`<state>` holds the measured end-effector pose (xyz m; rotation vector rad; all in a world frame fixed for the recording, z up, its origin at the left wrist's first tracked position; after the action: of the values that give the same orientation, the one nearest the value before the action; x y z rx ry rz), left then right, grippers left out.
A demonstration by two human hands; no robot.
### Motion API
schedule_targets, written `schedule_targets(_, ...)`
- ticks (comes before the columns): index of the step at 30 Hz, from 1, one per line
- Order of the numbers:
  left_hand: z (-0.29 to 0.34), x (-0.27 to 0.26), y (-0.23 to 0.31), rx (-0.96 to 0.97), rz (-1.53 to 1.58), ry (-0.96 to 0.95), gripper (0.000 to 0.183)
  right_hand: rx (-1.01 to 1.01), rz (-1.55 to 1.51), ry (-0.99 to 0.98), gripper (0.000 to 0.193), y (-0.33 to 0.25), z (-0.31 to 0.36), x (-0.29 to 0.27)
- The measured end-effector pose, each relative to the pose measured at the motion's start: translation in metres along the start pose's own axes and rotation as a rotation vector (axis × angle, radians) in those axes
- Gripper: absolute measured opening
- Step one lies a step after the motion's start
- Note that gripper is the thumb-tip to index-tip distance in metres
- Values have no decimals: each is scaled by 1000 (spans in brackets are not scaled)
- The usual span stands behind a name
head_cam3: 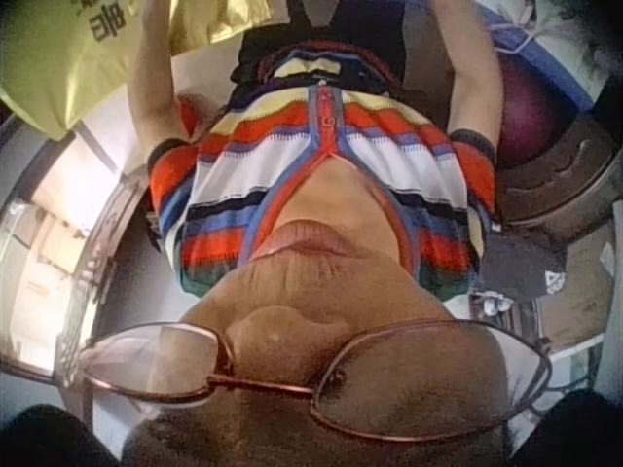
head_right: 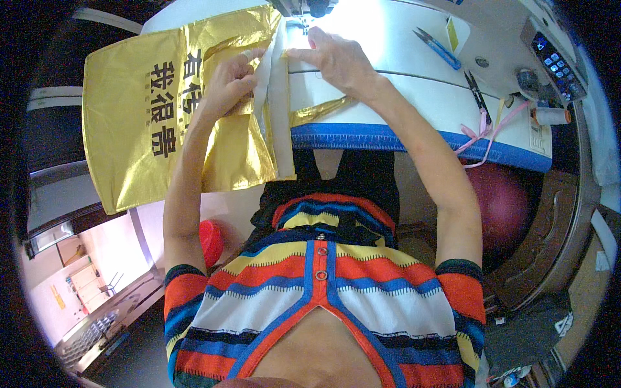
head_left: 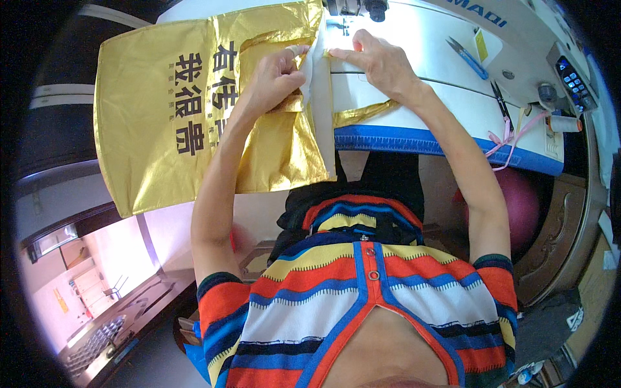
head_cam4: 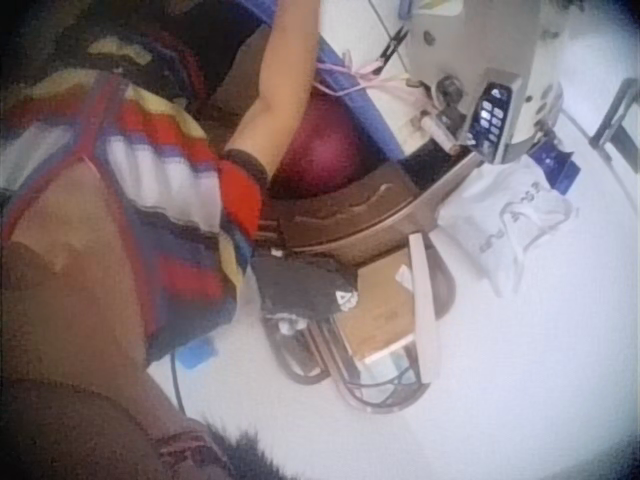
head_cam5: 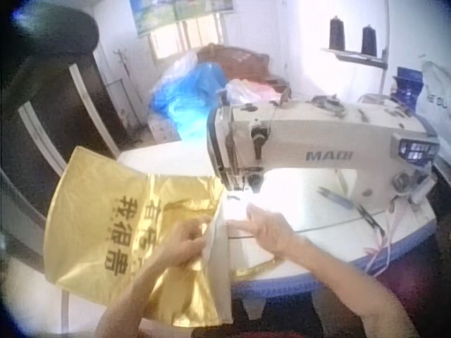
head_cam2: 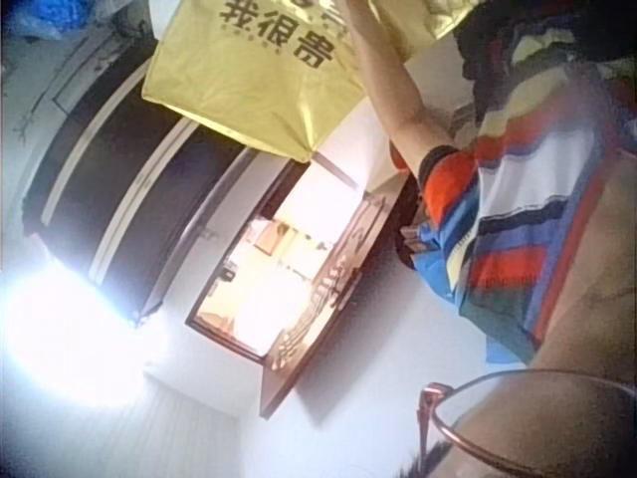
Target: The person attaches a strap to a gold-colored bag by hand-feeding the fabric under the needle of a sewing machine.
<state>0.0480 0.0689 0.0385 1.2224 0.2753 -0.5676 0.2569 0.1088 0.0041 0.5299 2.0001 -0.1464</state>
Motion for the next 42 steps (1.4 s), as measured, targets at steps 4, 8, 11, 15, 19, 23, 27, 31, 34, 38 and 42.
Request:
schedule_targets(4,9,1,-2,-41,8,-54,50,16,45,46,43,-4,-5,-9)
schedule_targets(8,9,7,-14,2,99,-7,54,15,100,92,30,-3,-10,-16)
schedule_targets(11,13,7,-4,1,83,-20,51,23,106,90,29,-1,-8,-17)
schedule_targets(15,15,5,-4,53,100,-28,50,-1,81,-8,37,-5,-10,-12)
schedule_targets(19,20,4,3,-67,67,-88,56,-44,61,-43,39,-4,-7,-6)
schedule_targets(23,15,6,-1,45,60,-21,54,-91,88,-38,36,-2,-6,-3)
schedule_targets(27,10,12,12,150,-321,49,45,-96,61,-60,35,1,-7,-1)
schedule_targets(31,4,27,30,91,-368,59,26,-92,11,-118,35,1,-8,-5)
schedule_targets(34,-4,30,25,40,-391,250,20,-77,9,-118,34,0,-7,-5)
schedule_targets(38,-1,10,37,-17,-472,367,15,-71,22,-121,31,0,-5,-5)
schedule_targets(42,-12,4,12,220,-546,419,17,-90,11,-109,29,-2,-6,-8)
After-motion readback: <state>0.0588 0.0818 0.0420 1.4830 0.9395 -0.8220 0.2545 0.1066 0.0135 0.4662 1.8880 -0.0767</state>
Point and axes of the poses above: each hand's wrist, its own z-axis away from the middle knuckle, its own x-axis out of the palm, y = z × x, the point moved 2 cm from there along -z, towards the middle knuckle, and after that the axes turned 15 degrees about -x, right-handed, at the moved point
